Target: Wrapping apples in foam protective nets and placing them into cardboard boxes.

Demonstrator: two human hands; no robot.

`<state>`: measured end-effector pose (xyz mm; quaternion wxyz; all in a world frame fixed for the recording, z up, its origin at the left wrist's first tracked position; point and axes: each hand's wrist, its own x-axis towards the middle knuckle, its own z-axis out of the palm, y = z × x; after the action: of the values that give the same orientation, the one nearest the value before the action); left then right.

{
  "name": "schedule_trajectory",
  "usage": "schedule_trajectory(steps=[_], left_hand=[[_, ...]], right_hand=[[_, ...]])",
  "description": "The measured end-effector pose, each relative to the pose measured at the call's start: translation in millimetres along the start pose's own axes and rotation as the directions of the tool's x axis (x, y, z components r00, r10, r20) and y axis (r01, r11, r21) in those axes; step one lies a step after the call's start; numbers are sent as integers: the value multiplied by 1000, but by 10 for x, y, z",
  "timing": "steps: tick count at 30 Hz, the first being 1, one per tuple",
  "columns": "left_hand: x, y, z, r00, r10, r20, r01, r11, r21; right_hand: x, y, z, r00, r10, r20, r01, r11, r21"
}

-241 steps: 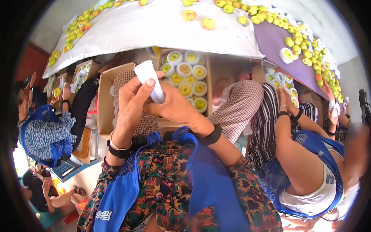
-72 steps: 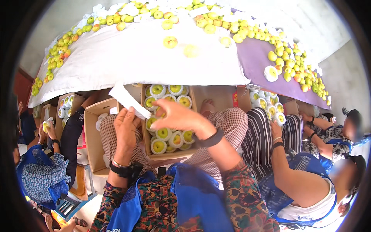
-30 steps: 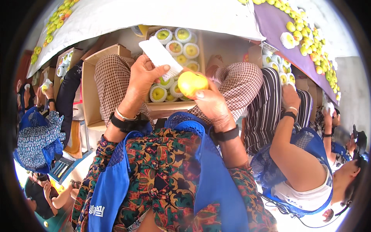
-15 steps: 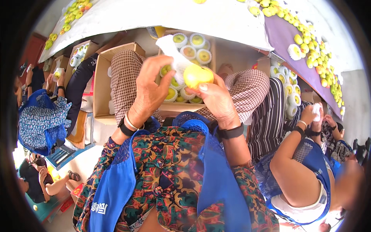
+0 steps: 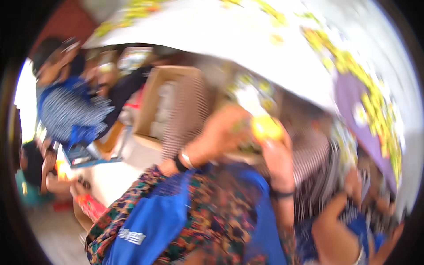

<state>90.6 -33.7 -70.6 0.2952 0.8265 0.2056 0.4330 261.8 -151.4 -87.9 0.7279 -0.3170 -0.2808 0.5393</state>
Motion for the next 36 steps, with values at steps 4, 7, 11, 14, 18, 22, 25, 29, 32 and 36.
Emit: schedule_trajectory(steps=[4, 7, 11, 14, 18, 22, 25, 29, 32, 36], left_hand=[[1, -34, 61, 990, -134, 48, 142, 958, -251], [13, -20, -112, 985, -159, 63, 171, 929, -328], [-45, 27, -449, 956, -269, 114, 292, 865, -409], [-22, 67, -500, 944, -295, 148, 327, 773, -544], [-9, 128, -524, 955, -229, 188, 296, 705, -644], [-29, 247, -404, 950, -214, 226, 311, 609, -730], [-63, 157, -288, 934, -242, 263, 357, 675, -645], [-132, 17, -201, 890, -402, 214, 446, 675, -588], [-115, -37, -237, 798, -591, 118, 508, 554, -660], [-80, -62, -530, 719, -690, -83, 444, 548, -709]], right_hand=[[-133, -80, -206, 1000, -16, -24, 13, 990, -139], [5, -125, -270, 997, -4, 73, 10, 997, -77], [-130, -282, 574, 973, -227, 26, 148, 536, -831], [-147, -386, 783, 975, -215, 51, 170, 581, -796], [-39, -442, 395, 938, 268, 218, -283, 958, 38], [-146, -494, 614, 984, 126, 127, -100, 976, -191], [-100, -427, 577, 980, 140, 139, -92, 949, -300], [-54, -219, 482, 973, 161, 163, -150, 986, -79], [-62, -197, 691, 983, 168, 67, -172, 983, 61], [-56, -304, 876, 984, 178, 29, -176, 981, -78]])
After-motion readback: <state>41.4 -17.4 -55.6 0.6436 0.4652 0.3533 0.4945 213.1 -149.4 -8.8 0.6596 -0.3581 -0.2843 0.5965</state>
